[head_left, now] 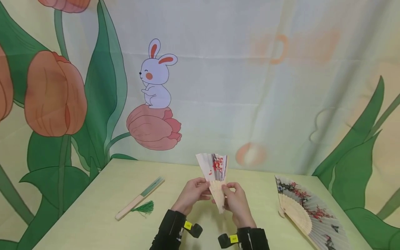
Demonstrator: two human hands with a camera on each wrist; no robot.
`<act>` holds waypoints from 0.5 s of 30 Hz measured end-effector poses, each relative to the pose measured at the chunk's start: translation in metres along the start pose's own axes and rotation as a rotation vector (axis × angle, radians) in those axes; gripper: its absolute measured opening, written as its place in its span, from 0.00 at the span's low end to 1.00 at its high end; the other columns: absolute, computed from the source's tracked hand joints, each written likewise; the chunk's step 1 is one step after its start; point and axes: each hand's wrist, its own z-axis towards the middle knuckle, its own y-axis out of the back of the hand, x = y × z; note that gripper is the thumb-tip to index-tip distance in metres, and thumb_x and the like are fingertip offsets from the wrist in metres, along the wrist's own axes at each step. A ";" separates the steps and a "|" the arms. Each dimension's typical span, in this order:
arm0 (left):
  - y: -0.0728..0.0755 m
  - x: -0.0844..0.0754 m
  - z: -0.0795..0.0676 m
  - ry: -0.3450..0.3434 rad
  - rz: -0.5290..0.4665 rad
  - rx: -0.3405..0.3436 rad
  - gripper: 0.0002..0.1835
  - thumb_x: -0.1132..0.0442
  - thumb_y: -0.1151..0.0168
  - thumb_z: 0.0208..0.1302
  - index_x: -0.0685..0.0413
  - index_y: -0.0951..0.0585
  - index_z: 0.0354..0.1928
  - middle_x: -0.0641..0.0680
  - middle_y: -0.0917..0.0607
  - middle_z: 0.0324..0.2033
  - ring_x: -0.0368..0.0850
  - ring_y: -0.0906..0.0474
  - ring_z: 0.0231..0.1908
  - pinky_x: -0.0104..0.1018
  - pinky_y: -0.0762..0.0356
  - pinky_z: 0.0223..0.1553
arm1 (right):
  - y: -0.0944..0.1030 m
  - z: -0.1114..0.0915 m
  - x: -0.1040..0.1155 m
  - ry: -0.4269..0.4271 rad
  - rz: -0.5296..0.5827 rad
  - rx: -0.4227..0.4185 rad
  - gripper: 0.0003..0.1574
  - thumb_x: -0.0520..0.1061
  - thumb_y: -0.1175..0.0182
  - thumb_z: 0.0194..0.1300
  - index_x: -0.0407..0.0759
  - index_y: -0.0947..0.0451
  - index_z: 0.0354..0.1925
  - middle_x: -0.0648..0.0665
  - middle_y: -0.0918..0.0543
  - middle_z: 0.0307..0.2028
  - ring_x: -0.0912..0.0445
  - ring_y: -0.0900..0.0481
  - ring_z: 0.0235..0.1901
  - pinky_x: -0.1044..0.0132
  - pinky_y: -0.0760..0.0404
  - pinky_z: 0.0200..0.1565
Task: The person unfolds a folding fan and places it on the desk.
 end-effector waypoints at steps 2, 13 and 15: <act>0.000 0.000 0.000 0.006 -0.001 0.001 0.15 0.59 0.43 0.72 0.65 0.21 0.51 0.58 0.13 0.40 0.48 0.15 0.38 0.38 0.17 0.40 | 0.001 0.000 0.000 0.002 0.001 0.008 0.17 0.48 0.50 0.76 0.36 0.37 0.51 0.40 0.16 0.34 0.45 0.13 0.29 0.64 0.23 0.29; 0.000 -0.001 0.000 0.023 0.006 0.003 0.17 0.58 0.44 0.73 0.65 0.23 0.53 0.58 0.14 0.41 0.49 0.16 0.40 0.37 0.18 0.40 | 0.004 0.001 -0.001 0.028 0.032 0.020 0.15 0.48 0.48 0.75 0.39 0.37 0.48 0.37 0.14 0.37 0.42 0.13 0.31 0.63 0.21 0.29; -0.001 0.000 0.000 0.020 0.002 0.002 0.17 0.58 0.44 0.73 0.65 0.23 0.53 0.58 0.14 0.41 0.49 0.16 0.40 0.37 0.17 0.40 | 0.004 0.001 -0.001 0.028 0.033 0.004 0.14 0.48 0.47 0.75 0.39 0.36 0.48 0.37 0.14 0.36 0.44 0.14 0.29 0.63 0.21 0.29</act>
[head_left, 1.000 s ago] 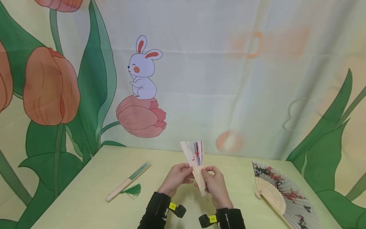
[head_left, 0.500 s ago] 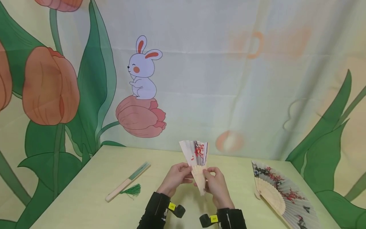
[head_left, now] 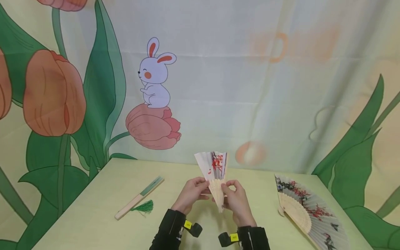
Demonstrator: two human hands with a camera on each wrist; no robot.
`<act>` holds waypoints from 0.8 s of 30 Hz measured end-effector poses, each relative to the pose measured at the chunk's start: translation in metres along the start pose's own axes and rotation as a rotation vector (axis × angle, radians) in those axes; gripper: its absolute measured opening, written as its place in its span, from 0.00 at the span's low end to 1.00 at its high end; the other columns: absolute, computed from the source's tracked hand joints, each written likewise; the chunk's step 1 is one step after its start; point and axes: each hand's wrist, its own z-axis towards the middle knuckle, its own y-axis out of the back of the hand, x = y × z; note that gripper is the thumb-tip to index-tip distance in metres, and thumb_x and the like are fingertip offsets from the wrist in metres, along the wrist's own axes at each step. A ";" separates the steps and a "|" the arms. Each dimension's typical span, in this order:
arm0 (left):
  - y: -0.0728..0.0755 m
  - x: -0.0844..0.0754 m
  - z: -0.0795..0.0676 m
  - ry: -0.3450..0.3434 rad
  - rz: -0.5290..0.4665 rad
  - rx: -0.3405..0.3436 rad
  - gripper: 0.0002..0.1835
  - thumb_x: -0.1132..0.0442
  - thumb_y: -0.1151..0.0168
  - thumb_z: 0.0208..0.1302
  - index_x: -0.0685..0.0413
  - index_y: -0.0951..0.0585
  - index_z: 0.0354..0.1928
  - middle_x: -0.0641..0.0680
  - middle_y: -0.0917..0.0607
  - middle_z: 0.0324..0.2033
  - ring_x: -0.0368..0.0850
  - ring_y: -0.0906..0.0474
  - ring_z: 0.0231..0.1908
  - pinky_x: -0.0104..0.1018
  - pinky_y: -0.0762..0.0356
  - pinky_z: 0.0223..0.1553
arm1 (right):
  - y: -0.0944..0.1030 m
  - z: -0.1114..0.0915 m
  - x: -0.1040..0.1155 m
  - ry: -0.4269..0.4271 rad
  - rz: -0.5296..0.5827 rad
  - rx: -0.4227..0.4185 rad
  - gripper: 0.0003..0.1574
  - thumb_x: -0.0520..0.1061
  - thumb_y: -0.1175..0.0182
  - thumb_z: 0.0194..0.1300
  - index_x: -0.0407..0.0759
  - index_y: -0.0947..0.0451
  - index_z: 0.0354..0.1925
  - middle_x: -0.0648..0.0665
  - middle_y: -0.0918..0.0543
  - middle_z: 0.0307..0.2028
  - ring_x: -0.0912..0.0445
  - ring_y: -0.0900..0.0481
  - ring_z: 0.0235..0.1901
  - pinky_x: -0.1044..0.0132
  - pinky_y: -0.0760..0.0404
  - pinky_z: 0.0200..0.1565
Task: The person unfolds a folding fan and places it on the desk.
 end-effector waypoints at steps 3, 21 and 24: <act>-0.001 0.000 0.000 -0.013 -0.002 -0.009 0.17 0.58 0.44 0.73 0.66 0.23 0.54 0.58 0.14 0.42 0.50 0.16 0.40 0.38 0.17 0.40 | 0.000 0.000 0.001 0.002 0.002 -0.034 0.13 0.47 0.46 0.74 0.39 0.35 0.48 0.39 0.15 0.35 0.48 0.17 0.24 0.64 0.23 0.28; 0.000 0.002 0.000 -0.012 -0.027 -0.028 0.19 0.58 0.44 0.73 0.66 0.23 0.55 0.59 0.14 0.42 0.51 0.15 0.39 0.39 0.17 0.41 | 0.002 -0.004 0.004 -0.013 0.014 -0.082 0.17 0.47 0.45 0.73 0.34 0.33 0.48 0.39 0.18 0.37 0.51 0.19 0.27 0.62 0.19 0.30; 0.000 0.002 0.000 -0.015 -0.031 -0.025 0.19 0.58 0.45 0.73 0.67 0.24 0.56 0.59 0.14 0.42 0.50 0.15 0.39 0.40 0.17 0.41 | 0.002 -0.004 0.004 -0.020 0.013 -0.083 0.17 0.47 0.45 0.74 0.34 0.33 0.49 0.38 0.18 0.39 0.51 0.19 0.29 0.62 0.18 0.32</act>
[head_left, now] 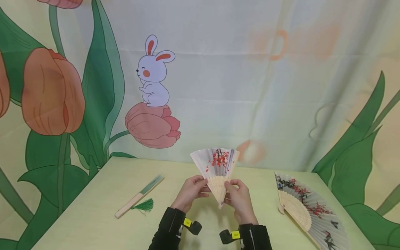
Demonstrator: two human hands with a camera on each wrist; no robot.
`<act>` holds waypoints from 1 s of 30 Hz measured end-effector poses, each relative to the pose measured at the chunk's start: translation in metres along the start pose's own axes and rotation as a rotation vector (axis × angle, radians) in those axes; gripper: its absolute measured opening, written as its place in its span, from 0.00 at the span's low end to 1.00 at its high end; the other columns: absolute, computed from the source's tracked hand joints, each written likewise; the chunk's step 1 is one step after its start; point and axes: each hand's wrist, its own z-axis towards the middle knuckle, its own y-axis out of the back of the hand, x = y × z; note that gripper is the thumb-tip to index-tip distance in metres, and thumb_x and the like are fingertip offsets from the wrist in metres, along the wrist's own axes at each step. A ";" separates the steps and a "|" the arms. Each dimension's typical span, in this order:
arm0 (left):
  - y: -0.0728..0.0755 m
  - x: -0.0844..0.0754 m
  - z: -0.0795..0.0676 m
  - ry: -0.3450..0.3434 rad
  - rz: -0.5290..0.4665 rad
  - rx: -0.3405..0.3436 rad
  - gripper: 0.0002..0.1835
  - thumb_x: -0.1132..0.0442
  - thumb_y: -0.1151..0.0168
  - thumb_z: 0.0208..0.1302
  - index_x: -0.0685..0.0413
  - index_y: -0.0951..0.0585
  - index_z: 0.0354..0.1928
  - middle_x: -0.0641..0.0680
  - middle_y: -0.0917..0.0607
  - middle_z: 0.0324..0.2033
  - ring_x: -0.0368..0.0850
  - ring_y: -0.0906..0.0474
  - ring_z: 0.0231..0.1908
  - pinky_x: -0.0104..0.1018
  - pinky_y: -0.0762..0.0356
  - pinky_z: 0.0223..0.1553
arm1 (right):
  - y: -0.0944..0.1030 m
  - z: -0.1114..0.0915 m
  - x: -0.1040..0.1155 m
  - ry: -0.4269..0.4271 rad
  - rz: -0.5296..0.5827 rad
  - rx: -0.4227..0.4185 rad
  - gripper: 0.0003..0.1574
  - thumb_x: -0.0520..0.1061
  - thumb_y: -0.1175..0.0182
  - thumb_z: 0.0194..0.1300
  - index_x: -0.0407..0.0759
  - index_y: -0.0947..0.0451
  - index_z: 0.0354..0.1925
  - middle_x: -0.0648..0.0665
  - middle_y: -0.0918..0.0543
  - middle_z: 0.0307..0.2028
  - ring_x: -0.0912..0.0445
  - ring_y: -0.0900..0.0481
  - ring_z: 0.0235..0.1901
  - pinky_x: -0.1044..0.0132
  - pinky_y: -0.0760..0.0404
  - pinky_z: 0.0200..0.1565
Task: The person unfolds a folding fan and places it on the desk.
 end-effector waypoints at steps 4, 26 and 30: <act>0.001 0.000 0.001 0.003 -0.010 0.003 0.20 0.57 0.45 0.73 0.67 0.24 0.56 0.60 0.14 0.43 0.51 0.15 0.40 0.40 0.17 0.41 | 0.001 0.001 0.000 0.003 0.010 -0.007 0.18 0.47 0.45 0.74 0.34 0.33 0.49 0.36 0.19 0.44 0.50 0.19 0.34 0.59 0.16 0.36; 0.005 0.006 0.005 0.028 -0.053 -0.002 0.19 0.56 0.44 0.72 0.65 0.23 0.55 0.59 0.14 0.42 0.61 0.17 0.45 0.38 0.17 0.41 | 0.005 0.003 0.001 0.009 0.017 -0.061 0.17 0.46 0.45 0.74 0.34 0.28 0.51 0.41 0.22 0.39 0.48 0.23 0.35 0.57 0.23 0.36; 0.006 0.005 0.004 0.035 -0.062 -0.005 0.18 0.57 0.45 0.73 0.65 0.23 0.54 0.59 0.14 0.41 0.62 0.18 0.46 0.38 0.17 0.41 | 0.007 0.003 0.000 0.010 0.046 -0.065 0.17 0.45 0.45 0.73 0.34 0.30 0.52 0.41 0.20 0.39 0.49 0.22 0.33 0.60 0.24 0.33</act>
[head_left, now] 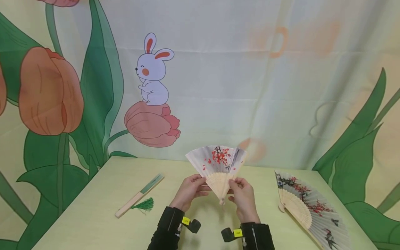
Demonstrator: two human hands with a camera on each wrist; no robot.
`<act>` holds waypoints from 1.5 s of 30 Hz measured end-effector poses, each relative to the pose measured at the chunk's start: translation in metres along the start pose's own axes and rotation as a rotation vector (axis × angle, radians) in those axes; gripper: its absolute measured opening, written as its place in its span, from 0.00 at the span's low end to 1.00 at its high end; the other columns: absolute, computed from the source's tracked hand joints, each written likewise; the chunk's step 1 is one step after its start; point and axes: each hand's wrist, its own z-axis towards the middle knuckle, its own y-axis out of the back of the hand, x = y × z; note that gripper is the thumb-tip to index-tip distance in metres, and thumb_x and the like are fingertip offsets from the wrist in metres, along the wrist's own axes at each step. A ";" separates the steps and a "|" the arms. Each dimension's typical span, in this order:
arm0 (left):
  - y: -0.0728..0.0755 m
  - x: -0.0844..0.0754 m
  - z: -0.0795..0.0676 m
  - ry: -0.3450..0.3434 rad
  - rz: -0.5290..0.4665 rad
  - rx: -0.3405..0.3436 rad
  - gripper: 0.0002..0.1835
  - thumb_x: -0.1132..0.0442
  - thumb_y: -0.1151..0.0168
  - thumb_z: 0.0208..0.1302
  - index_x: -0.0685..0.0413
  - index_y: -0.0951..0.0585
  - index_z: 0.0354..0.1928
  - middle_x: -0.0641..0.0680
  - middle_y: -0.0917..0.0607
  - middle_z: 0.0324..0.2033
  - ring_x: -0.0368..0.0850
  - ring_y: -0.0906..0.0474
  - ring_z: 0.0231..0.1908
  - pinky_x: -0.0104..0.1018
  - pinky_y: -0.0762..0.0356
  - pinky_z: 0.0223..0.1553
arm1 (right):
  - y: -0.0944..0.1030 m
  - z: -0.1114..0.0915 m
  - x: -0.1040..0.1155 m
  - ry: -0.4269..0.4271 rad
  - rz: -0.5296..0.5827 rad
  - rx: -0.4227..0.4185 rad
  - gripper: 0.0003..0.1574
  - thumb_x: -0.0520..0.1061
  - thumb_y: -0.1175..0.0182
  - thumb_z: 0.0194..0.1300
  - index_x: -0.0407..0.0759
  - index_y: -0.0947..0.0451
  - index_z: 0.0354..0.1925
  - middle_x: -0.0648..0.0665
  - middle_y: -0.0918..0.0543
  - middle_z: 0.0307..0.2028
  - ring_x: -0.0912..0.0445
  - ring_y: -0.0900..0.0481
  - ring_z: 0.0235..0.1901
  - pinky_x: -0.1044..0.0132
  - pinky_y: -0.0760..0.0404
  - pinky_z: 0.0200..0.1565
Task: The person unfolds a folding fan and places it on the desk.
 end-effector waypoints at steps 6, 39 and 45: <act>0.003 0.000 0.000 0.015 -0.012 -0.017 0.17 0.57 0.46 0.74 0.64 0.23 0.53 0.58 0.14 0.40 0.58 0.16 0.45 0.38 0.17 0.41 | 0.001 0.001 0.001 -0.001 0.060 -0.022 0.16 0.43 0.44 0.72 0.35 0.31 0.51 0.42 0.18 0.36 0.49 0.20 0.32 0.63 0.23 0.31; 0.013 -0.001 0.001 -0.014 -0.032 -0.019 0.19 0.56 0.46 0.74 0.65 0.24 0.56 0.60 0.14 0.41 0.48 0.15 0.41 0.35 0.17 0.41 | 0.010 0.005 0.005 -0.051 0.182 -0.091 0.12 0.43 0.42 0.69 0.39 0.35 0.39 0.47 0.24 0.32 0.55 0.20 0.28 0.67 0.24 0.27; 0.015 -0.001 0.001 -0.010 -0.041 -0.028 0.19 0.57 0.45 0.73 0.65 0.24 0.56 0.60 0.14 0.41 0.48 0.15 0.41 0.35 0.18 0.41 | 0.011 0.004 0.006 -0.058 0.192 -0.092 0.11 0.44 0.43 0.69 0.39 0.34 0.39 0.47 0.24 0.32 0.55 0.21 0.28 0.67 0.23 0.28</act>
